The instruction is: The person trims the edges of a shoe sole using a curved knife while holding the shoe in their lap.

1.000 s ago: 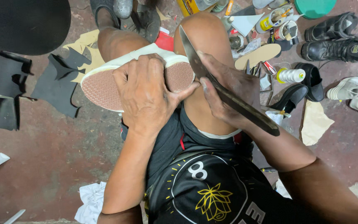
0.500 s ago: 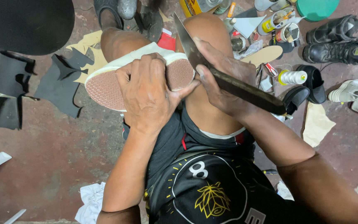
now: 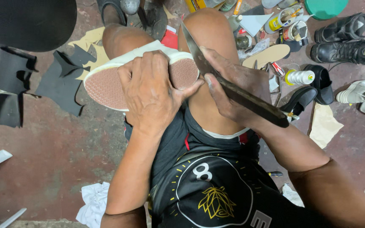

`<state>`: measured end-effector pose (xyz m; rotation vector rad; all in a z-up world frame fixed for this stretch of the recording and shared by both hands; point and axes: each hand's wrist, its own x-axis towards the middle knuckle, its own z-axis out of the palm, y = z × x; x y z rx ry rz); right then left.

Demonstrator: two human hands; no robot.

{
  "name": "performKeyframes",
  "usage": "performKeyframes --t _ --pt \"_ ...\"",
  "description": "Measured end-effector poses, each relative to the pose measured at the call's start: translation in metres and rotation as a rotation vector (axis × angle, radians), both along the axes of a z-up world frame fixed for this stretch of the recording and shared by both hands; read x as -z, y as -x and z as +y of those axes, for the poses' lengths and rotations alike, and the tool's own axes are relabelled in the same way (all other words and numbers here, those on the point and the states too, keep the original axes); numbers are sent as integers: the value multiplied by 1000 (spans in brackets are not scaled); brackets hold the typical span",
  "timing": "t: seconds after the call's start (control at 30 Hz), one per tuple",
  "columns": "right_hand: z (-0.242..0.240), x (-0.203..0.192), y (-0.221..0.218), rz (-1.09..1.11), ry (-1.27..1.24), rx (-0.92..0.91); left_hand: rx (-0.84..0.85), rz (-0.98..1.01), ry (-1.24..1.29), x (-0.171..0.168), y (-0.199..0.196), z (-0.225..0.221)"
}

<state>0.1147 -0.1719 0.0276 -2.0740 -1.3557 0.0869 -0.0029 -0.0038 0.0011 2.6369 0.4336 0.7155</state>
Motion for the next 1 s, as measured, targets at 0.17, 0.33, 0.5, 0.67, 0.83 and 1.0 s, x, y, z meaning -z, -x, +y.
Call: performKeyframes --t 0.17,0.33,0.5,0.67,0.83,1.0 --pt "7 10 -3 -15 -89 2 1 -53 -22 6 0 1" --pt "13 17 -13 -3 -142 -45 13 -80 -43 9 0 4" --pt "12 18 -29 66 -174 -149 7 -52 -30 8 2 7" --pt "4 12 -43 142 -116 -244 22 -76 -56 8 0 7" --pt "5 6 -47 226 -137 -291 36 -81 -65 7 -1 7" --pt "4 10 -36 189 -139 -173 -4 -50 -30 4 -2 3"
